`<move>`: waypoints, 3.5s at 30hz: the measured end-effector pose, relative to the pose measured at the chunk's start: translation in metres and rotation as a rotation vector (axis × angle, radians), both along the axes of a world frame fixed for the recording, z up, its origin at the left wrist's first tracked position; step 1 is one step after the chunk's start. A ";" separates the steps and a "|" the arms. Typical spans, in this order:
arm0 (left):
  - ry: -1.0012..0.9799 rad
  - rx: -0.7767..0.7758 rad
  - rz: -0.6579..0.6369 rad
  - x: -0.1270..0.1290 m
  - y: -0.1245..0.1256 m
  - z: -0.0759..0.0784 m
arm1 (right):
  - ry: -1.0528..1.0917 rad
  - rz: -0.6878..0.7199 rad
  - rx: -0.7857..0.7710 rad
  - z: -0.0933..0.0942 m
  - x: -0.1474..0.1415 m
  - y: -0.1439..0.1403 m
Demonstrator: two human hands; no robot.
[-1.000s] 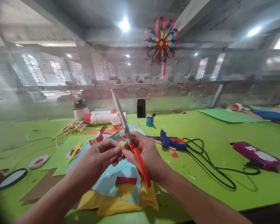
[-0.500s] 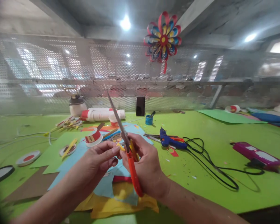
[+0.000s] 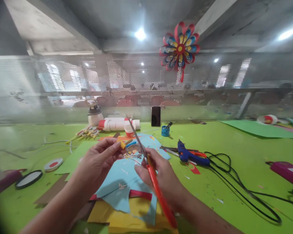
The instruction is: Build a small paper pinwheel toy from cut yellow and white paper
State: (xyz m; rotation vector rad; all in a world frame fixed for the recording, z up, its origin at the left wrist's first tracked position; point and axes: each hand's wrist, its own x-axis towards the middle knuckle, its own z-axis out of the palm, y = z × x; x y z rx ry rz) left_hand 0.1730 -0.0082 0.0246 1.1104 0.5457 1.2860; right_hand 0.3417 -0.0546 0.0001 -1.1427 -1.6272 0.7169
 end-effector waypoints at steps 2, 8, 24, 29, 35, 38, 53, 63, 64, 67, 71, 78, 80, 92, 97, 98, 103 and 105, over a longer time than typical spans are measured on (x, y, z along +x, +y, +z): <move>-0.010 0.014 0.011 -0.003 0.002 0.003 | -0.103 0.085 0.008 0.003 0.003 -0.001; -0.033 0.007 -0.019 -0.010 0.008 0.005 | -0.214 0.211 -0.023 0.013 0.004 -0.008; 0.038 -0.026 -0.049 -0.012 0.008 0.006 | -0.335 0.200 0.046 0.008 0.012 -0.002; 0.026 -0.023 -0.044 -0.012 0.008 0.004 | -0.287 0.208 0.009 0.009 0.010 -0.004; 0.011 -0.022 -0.032 -0.012 0.009 0.003 | -0.317 0.173 0.062 0.004 0.010 -0.002; 0.001 -0.027 -0.037 -0.012 0.009 0.003 | -0.335 0.151 0.090 0.001 0.011 0.000; -0.010 -0.066 -0.048 -0.013 0.011 0.003 | -0.347 0.141 0.018 0.005 0.010 -0.001; 0.057 -0.054 -0.023 -0.014 0.014 0.001 | -0.391 0.135 -0.025 0.002 0.010 0.000; 0.056 -0.057 -0.020 -0.014 0.014 0.001 | -0.390 0.135 -0.021 0.002 0.010 0.000; 0.055 -0.064 -0.015 -0.014 0.015 0.002 | -0.367 0.149 0.002 0.003 0.010 0.000; 0.073 -0.065 -0.005 -0.017 0.016 0.005 | -0.388 0.178 0.033 0.003 0.009 -0.001; 0.101 -0.007 0.166 -0.032 0.023 0.014 | -0.374 0.128 0.122 -0.006 0.009 0.000; 0.077 -0.007 0.189 -0.035 0.025 0.015 | -0.336 0.100 0.123 -0.010 0.008 0.000; -0.014 -0.034 0.170 -0.036 0.027 0.017 | -0.375 0.097 0.115 -0.011 0.007 0.000; -0.033 -0.051 0.206 -0.033 0.026 0.014 | -0.449 0.156 0.149 -0.010 0.011 0.002; -0.041 -0.055 0.212 -0.033 0.026 0.013 | -0.464 0.168 0.150 -0.010 0.012 0.003; -0.062 -0.063 0.236 -0.030 0.026 0.010 | -0.475 0.152 0.164 -0.009 0.011 0.004; -0.070 -0.068 0.239 -0.029 0.025 0.010 | -0.461 0.169 0.166 -0.009 0.011 0.004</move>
